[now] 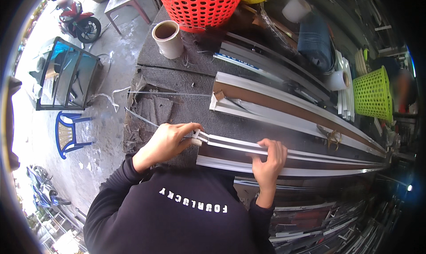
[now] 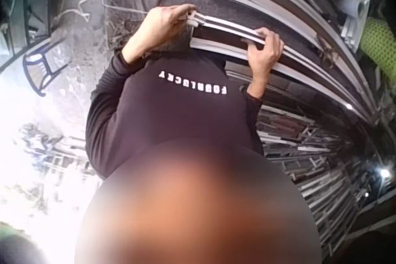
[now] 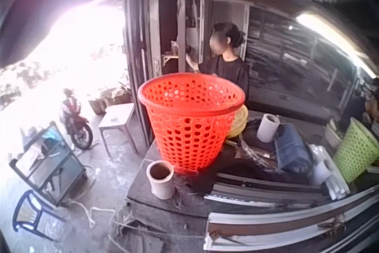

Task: The person assembles aluminum window frame profiles by inserting plastic spacers and using a rubber mallet to secure them. They also use scissors to trim excess material and handle small hardware components on a cluttered workbench.

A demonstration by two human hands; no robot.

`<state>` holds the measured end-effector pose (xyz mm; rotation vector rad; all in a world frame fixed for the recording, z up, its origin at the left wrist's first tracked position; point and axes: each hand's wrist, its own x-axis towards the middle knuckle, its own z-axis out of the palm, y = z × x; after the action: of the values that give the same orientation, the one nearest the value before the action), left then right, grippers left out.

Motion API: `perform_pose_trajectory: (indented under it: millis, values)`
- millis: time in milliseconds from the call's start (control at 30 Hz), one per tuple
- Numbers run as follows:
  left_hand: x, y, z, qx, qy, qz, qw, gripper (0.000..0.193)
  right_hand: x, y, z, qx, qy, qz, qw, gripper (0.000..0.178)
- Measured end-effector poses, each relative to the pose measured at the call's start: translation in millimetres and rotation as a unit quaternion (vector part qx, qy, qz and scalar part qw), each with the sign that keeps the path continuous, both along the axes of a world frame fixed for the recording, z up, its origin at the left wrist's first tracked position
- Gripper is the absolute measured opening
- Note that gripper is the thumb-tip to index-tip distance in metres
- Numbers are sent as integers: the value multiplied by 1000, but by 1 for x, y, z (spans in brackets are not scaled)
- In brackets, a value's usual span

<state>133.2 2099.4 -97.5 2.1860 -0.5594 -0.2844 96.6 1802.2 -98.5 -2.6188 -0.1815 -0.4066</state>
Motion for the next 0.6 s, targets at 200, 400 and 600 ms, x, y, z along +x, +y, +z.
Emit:
perform_pose_trajectory:
  millis: [200,400,600]
  values:
    - [11,1,-1,-19,-15,-24,999,38,-2,0,-1,13,20,-11,1000,44]
    - [-4,-3,-13,-15,-17,-8,1000,46,-1,2,-3,5,-32,6,999,38]
    - [-20,-13,-14,-45,-60,45,996,50,0,5,-1,-8,-32,5,999,36]
